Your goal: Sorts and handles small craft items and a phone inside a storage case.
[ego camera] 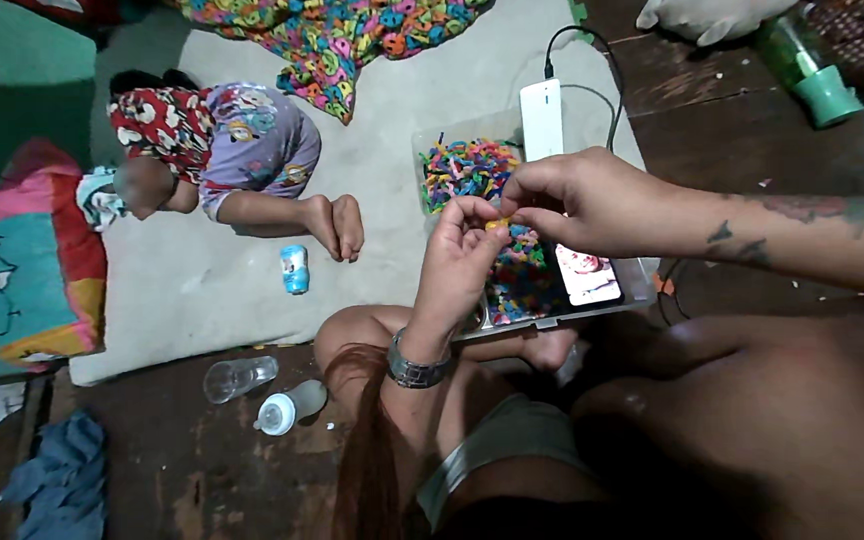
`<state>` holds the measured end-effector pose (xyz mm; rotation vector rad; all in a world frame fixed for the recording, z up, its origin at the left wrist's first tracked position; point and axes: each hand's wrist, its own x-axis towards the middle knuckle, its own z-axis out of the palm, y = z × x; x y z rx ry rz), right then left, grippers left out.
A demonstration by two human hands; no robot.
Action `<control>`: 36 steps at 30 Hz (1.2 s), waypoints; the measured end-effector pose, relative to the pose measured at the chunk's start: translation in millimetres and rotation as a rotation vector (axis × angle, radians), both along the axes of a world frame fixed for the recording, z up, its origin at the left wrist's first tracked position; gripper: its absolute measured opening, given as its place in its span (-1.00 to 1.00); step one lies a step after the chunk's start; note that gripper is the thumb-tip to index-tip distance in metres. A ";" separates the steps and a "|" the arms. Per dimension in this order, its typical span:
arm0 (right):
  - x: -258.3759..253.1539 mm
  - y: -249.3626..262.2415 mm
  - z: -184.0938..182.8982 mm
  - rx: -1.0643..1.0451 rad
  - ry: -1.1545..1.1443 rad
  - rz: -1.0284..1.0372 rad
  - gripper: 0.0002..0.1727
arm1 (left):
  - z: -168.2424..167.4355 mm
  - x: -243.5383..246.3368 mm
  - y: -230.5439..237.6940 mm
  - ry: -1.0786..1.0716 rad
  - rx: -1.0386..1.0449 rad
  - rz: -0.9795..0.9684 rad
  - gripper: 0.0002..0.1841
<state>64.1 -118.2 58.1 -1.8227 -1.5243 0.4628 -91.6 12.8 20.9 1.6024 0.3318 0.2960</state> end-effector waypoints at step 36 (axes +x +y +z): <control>21.6 -16.0 2.2 -0.202 -0.004 -0.082 -0.75 | -40.2 70.8 87.3 0.430 0.736 0.089 -0.66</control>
